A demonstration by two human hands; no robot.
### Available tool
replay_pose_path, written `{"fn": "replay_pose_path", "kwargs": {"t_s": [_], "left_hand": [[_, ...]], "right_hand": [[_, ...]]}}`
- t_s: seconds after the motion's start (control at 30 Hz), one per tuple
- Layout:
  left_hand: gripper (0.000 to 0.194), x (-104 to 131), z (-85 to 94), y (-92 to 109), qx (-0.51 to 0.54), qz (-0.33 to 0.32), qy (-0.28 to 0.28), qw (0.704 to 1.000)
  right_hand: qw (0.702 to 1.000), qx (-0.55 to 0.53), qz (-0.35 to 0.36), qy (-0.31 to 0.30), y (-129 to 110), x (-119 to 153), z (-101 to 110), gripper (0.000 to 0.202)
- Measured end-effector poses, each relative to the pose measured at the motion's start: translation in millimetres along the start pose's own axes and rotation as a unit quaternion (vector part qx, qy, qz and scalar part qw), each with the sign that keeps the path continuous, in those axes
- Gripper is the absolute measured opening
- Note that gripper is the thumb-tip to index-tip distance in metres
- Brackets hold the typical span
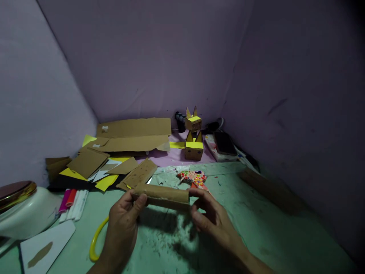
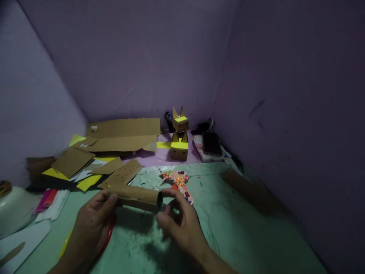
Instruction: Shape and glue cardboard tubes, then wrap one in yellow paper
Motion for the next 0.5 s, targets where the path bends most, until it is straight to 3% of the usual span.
{"fn": "replay_pose_path", "kwargs": {"t_s": [0.1, 0.27, 0.4, 0.5], "left_hand": [[0.044, 0, -2.6, 3, 0.028, 0.020, 0.020, 0.999], [0.049, 1, -1.0, 0, -0.012, -0.001, 0.030, 0.999], [0.055, -1, 2.8, -4, -0.068, -0.036, 0.034, 0.996], [0.055, -3, 7.6, -5, -0.113, -0.057, 0.016, 0.992]], "right_hand": [[0.997, 0.055, 0.048, 0.035, 2, -1, 4, 0.045], [0.989, 0.026, 0.075, 0.123, 5, -4, 8, 0.033], [0.990, 0.062, 0.112, 0.063, -1, -5, 6, 0.025], [0.992, 0.081, 0.093, 0.030, -5, -6, 6, 0.024]]}}
Point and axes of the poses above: each hand's wrist, its own x-axis away from the middle knuckle, its own z-axis out of the back of the hand, y = z × x, the point moved 2 cm from there along -x, towards the middle knuckle, and after that the axes turned 11 degrees about y, right-handed, at the moved point
